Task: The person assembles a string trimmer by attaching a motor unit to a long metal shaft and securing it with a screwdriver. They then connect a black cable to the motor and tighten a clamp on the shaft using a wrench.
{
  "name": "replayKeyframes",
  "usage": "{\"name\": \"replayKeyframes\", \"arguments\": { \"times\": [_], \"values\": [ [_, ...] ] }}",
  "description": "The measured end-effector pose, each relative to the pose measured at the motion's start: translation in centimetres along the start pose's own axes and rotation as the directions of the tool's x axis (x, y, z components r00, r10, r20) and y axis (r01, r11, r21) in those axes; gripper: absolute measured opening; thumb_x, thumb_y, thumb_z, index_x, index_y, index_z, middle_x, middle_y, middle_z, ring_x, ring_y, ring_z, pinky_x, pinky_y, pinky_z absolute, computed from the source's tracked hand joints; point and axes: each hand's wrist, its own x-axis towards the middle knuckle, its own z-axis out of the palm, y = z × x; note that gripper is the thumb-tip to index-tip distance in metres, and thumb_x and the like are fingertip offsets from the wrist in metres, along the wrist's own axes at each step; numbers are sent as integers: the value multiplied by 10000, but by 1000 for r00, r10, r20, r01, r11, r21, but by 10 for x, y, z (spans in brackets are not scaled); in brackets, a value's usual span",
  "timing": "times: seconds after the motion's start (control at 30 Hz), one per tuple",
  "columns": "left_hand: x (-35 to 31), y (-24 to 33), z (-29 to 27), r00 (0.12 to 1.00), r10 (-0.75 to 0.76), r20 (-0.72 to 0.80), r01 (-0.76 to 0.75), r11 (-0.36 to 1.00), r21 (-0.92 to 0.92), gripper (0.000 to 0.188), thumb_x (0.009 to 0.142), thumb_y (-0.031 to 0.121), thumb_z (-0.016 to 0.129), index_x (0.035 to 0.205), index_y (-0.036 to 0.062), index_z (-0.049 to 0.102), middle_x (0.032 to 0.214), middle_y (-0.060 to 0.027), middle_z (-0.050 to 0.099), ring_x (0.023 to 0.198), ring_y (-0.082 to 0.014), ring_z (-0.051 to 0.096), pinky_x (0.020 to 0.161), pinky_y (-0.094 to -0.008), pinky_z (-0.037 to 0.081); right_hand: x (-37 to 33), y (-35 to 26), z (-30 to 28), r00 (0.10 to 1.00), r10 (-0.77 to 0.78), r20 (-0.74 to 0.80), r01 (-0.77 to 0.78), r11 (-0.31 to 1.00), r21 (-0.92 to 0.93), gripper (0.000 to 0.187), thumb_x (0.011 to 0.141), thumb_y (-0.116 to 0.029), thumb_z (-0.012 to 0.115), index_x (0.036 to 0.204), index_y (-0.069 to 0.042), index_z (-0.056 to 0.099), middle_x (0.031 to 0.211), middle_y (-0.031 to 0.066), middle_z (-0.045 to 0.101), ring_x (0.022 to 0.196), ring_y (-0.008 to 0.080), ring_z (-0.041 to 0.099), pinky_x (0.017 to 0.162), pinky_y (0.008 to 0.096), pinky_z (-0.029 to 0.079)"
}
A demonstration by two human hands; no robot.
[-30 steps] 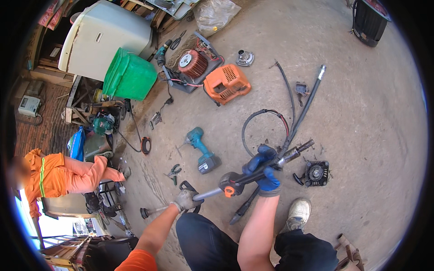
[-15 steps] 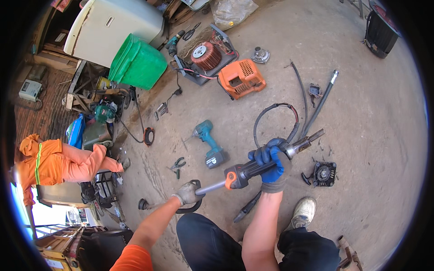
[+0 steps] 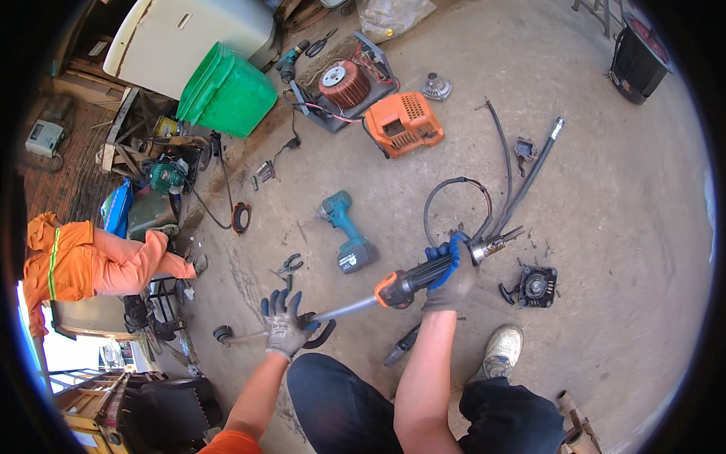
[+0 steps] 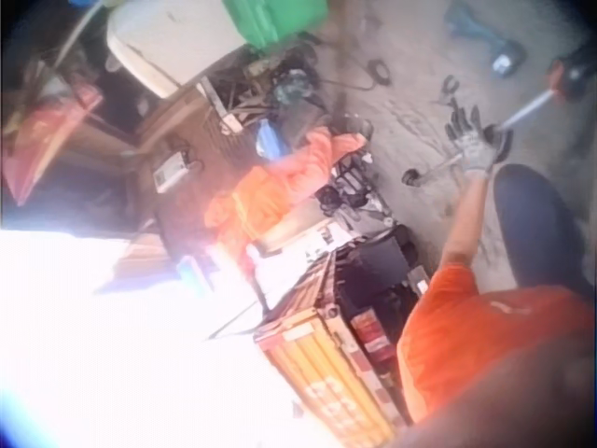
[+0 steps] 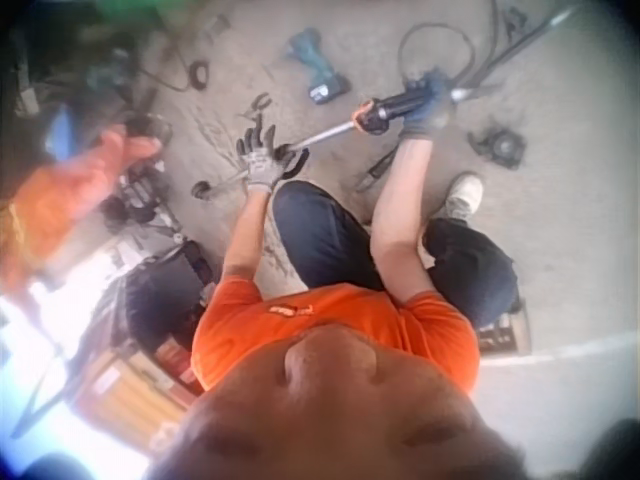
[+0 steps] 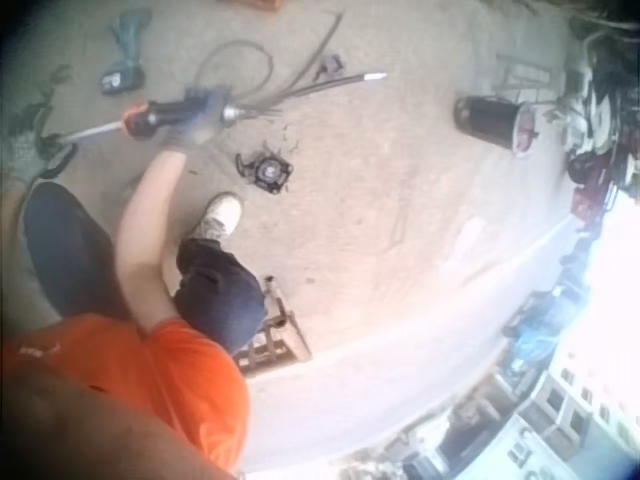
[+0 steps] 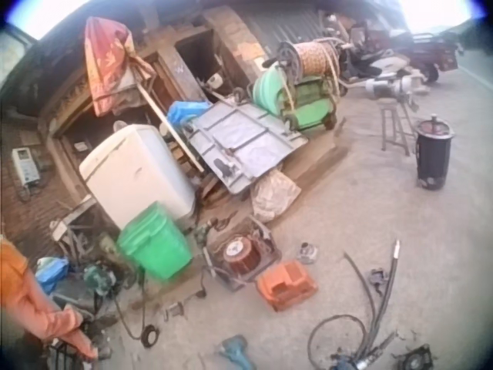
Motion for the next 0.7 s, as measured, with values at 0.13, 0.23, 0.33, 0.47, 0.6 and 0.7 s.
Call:
{"name": "replayKeyframes", "arguments": {
  "times": [0.13,0.23,0.33,0.47,0.6,0.7],
  "values": [
    [-56,-33,34,830,-556,48,543,784,-300,713,758,346,791,1320,5,513,1182,-224,576,1171,-390,527,1006,-533,404,-4,12,-2,997,38,-74,-40,999,-35,151,914,-235,677,1022,-158,605,757,10,562,680,193,569,716,395,521],
    [-77,-48,77,688,-583,433,595,112,-796,379,927,191,662,1232,-10,563,990,-143,676,867,-224,675,735,-346,566,-6,19,-9,994,89,-60,-91,995,-37,161,918,-258,693,1025,-163,619,799,1,568,727,195,578,759,396,517],
    [-63,-38,78,572,-708,414,666,107,-738,250,964,145,603,1163,-5,592,975,-120,687,647,-169,660,515,-278,531,-12,22,-29,992,13,127,-2,997,-83,288,938,-173,660,1212,-126,586,876,23,609,796,201,627,841,423,537],
    [-56,-45,65,579,-681,448,681,102,-725,216,946,114,599,1123,-4,636,889,-95,706,650,-148,658,498,-284,520,-20,33,-51,937,44,347,-65,997,49,429,940,-168,670,1333,-96,513,929,64,657,802,209,673,795,431,577],
    [-54,-42,68,570,-751,331,638,152,-755,210,950,133,602,1116,10,638,899,-93,709,665,-156,663,506,-286,524,-33,35,-28,986,4,166,2,999,-38,342,939,-162,667,1250,-94,541,925,82,657,763,218,662,734,429,587],
    [-44,-23,51,536,-750,386,600,17,-800,219,951,168,614,1124,35,637,914,-100,707,667,-172,668,502,-295,533,-41,29,-12,998,-59,5,59,993,-105,327,922,-97,653,1226,-85,534,908,99,657,727,215,647,723,428,584]
  ]
}}
